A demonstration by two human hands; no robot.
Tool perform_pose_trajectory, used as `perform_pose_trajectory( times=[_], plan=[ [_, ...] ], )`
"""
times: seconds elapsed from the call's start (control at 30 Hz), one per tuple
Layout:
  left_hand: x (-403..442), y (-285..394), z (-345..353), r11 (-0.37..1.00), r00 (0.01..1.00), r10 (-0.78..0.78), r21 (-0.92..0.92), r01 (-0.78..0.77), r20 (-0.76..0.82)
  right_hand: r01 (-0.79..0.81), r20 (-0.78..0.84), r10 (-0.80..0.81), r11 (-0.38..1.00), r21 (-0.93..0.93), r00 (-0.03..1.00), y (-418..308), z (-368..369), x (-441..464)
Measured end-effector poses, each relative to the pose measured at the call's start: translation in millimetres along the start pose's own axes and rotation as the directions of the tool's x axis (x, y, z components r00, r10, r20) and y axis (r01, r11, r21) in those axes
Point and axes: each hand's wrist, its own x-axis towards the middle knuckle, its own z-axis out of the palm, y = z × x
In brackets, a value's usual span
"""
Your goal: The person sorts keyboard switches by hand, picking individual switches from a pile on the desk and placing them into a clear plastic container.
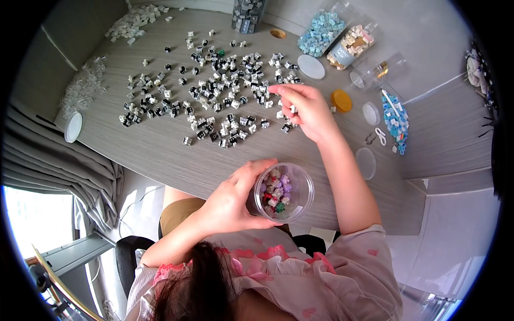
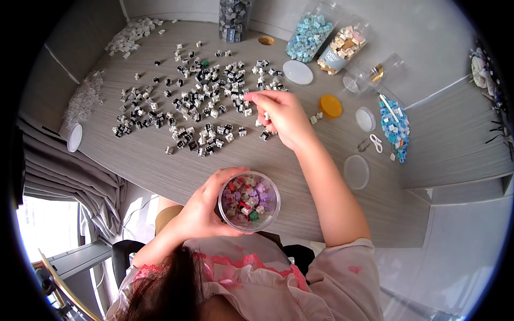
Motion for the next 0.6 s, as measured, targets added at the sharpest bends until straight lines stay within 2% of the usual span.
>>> perform_pose_trajectory(
  times=[0.03, 0.07, 0.13, 0.17, 0.27, 0.3, 0.33, 0.37, 0.4, 0.43, 0.47, 0.53, 0.6],
  plan=[
    [0, 0, 0, 1.000, 1.000, 0.001, -0.003, -0.001, -0.001, -0.006, 0.025, 0.005, 0.997, 0.080, 1.000, 0, -3, 1],
    [0, -1, 1, 1.000, 1.000, 0.002, -0.006, -0.002, -0.003, -0.051, 0.097, 0.026, 0.963, 0.266, 0.995, 3, -13, 6],
    [0, -2, 1, 1.000, 1.000, 0.005, -0.008, -0.005, -0.008, -0.171, 0.246, 0.026, 0.790, 0.589, 0.969, 5, -25, 14],
    [0, -2, 2, 1.000, 1.000, 0.006, -0.008, -0.007, -0.011, -0.195, 0.192, 0.089, 0.732, 0.653, 0.977, 5, -31, 14],
    [0, 0, 1, 1.000, 1.000, 0.019, 0.018, -0.019, -0.015, -0.150, 0.037, 0.157, 0.803, 0.576, 0.987, -4, -25, 10],
    [0, 0, 1, 0.999, 1.000, 0.025, 0.030, -0.024, -0.015, -0.096, 0.112, 0.054, 0.907, 0.411, 0.992, -7, -27, 8],
    [0, 0, 1, 0.999, 1.000, 0.023, 0.030, -0.023, -0.012, 0.011, 0.015, -0.013, 0.992, 0.126, 1.000, -4, -24, 6],
    [0, 0, 1, 0.999, 1.000, 0.021, 0.030, -0.021, -0.010, 0.093, -0.057, -0.105, 0.980, -0.178, 0.993, 0, -16, 3],
    [0, -1, 2, 0.999, 1.000, 0.020, 0.030, -0.019, -0.007, 0.143, -0.098, -0.212, 0.871, -0.470, 0.972, 0, -9, -1],
    [-1, -1, 2, 0.999, 1.000, 0.024, 0.034, -0.024, -0.010, 0.272, -0.014, -0.341, 0.773, -0.574, 0.940, 2, -3, 2],
    [-1, -2, 3, 0.999, 1.000, 0.029, 0.038, -0.028, -0.012, 0.105, -0.066, -0.242, 0.629, -0.770, 0.968, -2, 0, -5],
    [-1, -2, 4, 0.998, 0.999, 0.031, 0.050, -0.030, -0.013, 0.173, -0.012, -0.423, 0.396, -0.902, 0.906, 12, 6, -3],
    [-1, -2, 5, 0.997, 1.000, 0.026, 0.067, -0.026, -0.010, 0.177, 0.013, -0.412, 0.364, -0.914, 0.911, 12, 8, -3]
  ],
)
